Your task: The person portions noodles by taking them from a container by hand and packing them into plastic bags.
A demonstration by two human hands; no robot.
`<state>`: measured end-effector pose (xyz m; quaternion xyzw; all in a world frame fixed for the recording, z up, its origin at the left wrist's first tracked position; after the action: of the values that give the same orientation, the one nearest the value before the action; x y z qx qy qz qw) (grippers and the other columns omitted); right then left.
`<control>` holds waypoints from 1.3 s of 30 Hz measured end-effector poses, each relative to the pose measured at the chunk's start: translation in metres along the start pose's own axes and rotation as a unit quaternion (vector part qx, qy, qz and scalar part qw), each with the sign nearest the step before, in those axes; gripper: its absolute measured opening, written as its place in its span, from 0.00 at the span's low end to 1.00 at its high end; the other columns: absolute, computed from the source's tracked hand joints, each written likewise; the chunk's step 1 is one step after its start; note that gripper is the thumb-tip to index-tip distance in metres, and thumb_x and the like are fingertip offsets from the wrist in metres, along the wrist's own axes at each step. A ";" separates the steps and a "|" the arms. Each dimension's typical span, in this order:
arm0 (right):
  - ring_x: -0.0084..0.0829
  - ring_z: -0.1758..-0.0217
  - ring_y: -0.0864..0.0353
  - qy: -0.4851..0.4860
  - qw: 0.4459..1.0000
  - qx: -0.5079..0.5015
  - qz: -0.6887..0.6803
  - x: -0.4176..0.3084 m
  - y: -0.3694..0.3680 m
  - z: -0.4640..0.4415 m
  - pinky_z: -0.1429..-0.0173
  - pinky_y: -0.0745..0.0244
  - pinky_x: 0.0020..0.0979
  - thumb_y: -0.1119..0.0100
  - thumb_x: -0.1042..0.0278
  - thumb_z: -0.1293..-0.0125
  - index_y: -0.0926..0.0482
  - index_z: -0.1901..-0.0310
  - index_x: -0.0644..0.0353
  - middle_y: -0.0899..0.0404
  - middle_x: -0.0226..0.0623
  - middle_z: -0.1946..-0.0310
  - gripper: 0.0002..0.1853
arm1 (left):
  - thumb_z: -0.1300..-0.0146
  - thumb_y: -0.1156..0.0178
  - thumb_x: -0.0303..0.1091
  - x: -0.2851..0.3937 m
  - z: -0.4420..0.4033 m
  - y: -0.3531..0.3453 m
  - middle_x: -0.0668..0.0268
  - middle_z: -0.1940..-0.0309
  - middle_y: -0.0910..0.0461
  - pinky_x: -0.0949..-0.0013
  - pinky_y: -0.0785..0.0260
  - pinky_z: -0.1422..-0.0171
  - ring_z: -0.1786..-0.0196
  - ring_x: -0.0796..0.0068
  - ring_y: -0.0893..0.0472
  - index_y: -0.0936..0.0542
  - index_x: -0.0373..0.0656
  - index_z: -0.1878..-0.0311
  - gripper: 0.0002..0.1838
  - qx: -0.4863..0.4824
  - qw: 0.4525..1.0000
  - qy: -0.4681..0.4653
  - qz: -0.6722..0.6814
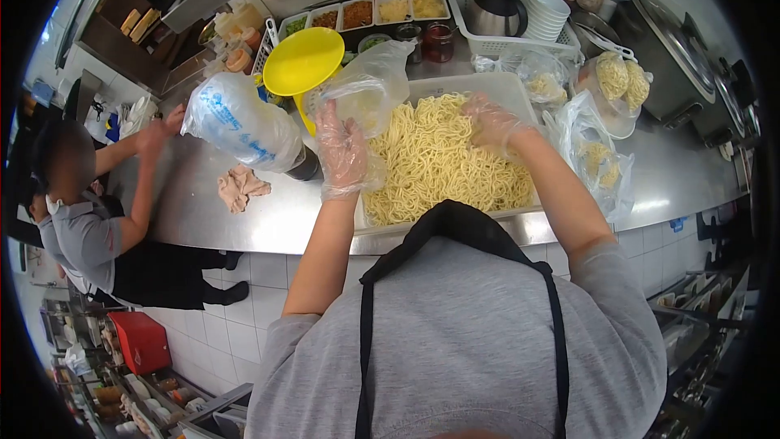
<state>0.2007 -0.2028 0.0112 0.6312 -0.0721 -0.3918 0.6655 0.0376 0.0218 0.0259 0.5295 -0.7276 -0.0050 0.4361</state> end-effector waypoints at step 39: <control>0.39 0.45 0.31 0.151 0.965 0.166 -0.138 -0.058 0.078 0.088 0.40 0.36 0.33 0.36 0.84 0.63 0.27 0.55 0.61 0.31 0.41 0.52 0.27 | 0.46 0.47 0.25 -0.002 -0.004 0.007 0.42 0.46 0.33 0.55 0.42 0.36 0.42 0.43 0.33 0.34 0.30 0.43 0.25 0.017 0.999 0.018 0.027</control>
<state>0.1430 -0.2441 0.1212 0.7882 0.0531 -0.3631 0.4941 0.0344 0.0280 0.0304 0.5165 -0.7340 0.0284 0.4402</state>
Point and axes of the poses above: each hand's wrist, its own z-axis away from the middle knuckle, its own y-axis out of the back of the hand, x = y × z, the point moved 2 cm from there along -z, towards the middle knuckle
